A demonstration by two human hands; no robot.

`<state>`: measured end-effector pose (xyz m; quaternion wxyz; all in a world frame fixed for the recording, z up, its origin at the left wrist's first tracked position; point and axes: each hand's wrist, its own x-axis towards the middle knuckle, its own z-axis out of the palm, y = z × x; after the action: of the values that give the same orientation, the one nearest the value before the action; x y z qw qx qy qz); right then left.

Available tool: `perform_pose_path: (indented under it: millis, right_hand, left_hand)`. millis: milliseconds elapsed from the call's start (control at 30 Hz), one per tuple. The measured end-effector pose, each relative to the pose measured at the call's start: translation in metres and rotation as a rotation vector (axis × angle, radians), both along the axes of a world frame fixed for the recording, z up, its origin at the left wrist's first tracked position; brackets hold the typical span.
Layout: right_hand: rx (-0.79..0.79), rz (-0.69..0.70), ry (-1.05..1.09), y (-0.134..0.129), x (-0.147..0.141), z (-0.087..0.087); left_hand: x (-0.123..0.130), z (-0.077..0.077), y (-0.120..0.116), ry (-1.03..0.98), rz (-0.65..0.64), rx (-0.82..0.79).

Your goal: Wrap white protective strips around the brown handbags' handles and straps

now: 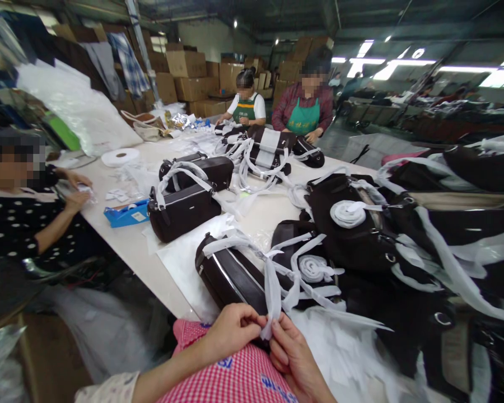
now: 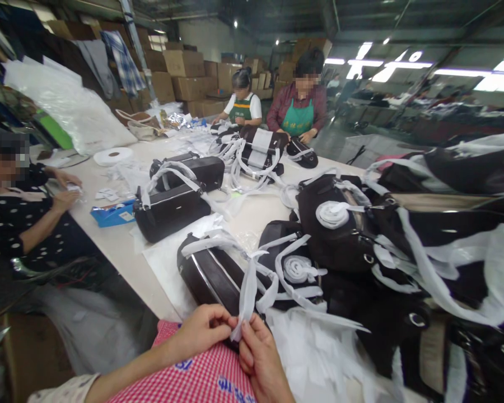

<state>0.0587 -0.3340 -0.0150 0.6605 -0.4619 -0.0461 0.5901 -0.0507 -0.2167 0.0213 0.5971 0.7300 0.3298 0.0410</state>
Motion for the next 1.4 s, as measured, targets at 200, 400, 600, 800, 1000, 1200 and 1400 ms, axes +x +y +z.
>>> perform_pose_path:
  millis: [200, 400, 600, 800, 1000, 1200, 1400]
  right_hand:
    - [-0.012, 0.015, 0.012, 0.001, 0.000, 0.003]
    - [-0.044, 0.032, -0.064, 0.007, -0.002, 0.014]
    - [-0.050, 0.057, -0.144, 0.009, -0.003, 0.018]
    - [-0.045, 0.072, -0.267, 0.010, -0.003, 0.018]
    - [-0.068, 0.083, -0.308, 0.011, -0.002, 0.016]
    - [-0.059, 0.091, -0.327, 0.013, -0.002, 0.015]
    - [-0.065, 0.050, -0.265, 0.017, -0.003, 0.018]
  left_hand:
    - [-0.001, -0.005, 0.001, -0.054, 0.121, -0.080]
    - [-0.011, 0.013, 0.001, -0.041, 0.041, 0.176]
    - [-0.016, 0.024, -0.003, -0.069, -0.188, 0.581]
    - [-0.015, 0.044, -0.001, 0.061, -0.273, 0.443]
    - [-0.021, 0.057, 0.007, 0.189, -0.171, 0.181]
    - [-0.023, 0.050, 0.004, 0.168, -0.083, 0.245]
    - [-0.021, 0.060, 0.003, 0.111, -0.086, 0.275]
